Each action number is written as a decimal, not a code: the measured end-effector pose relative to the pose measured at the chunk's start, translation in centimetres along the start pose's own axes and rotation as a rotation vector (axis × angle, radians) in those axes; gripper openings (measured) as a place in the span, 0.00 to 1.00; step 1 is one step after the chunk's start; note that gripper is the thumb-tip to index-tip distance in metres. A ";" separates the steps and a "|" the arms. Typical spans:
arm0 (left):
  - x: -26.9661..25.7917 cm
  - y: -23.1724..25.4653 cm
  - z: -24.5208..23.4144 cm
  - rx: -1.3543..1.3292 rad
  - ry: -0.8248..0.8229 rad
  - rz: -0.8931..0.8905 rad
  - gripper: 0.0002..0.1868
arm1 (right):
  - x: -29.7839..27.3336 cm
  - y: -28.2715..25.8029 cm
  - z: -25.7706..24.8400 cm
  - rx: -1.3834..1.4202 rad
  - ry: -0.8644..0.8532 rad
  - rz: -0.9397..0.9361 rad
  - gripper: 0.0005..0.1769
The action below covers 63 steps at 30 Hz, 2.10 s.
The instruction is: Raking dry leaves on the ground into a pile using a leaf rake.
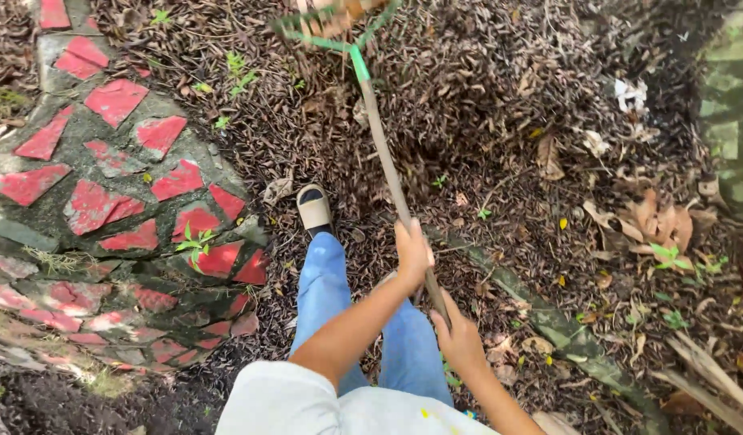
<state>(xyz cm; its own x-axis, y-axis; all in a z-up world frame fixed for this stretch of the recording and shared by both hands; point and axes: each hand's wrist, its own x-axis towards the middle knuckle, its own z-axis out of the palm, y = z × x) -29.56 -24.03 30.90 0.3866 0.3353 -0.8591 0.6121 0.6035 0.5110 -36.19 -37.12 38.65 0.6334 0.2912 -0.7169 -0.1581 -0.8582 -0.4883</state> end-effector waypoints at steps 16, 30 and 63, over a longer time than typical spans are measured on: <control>23.6 7.5 -1.0 0.008 0.106 0.196 0.30 | 20.1 -6.1 2.1 0.049 0.050 -0.150 0.26; 2.8 -5.2 -0.5 -0.287 -0.079 -0.100 0.11 | 2.2 11.4 4.5 -0.067 -0.235 0.444 0.21; 41.1 47.6 -28.1 -0.145 0.187 0.297 0.31 | 33.6 -43.6 6.3 0.024 -0.118 -0.015 0.17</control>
<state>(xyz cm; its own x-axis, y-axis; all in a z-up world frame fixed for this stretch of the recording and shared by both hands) -3.90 38.77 19.12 0.3915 0.6296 -0.6710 0.3830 0.5516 0.7410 -12.78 12.76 32.74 0.5422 0.3532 -0.7624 -0.1683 -0.8433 -0.5104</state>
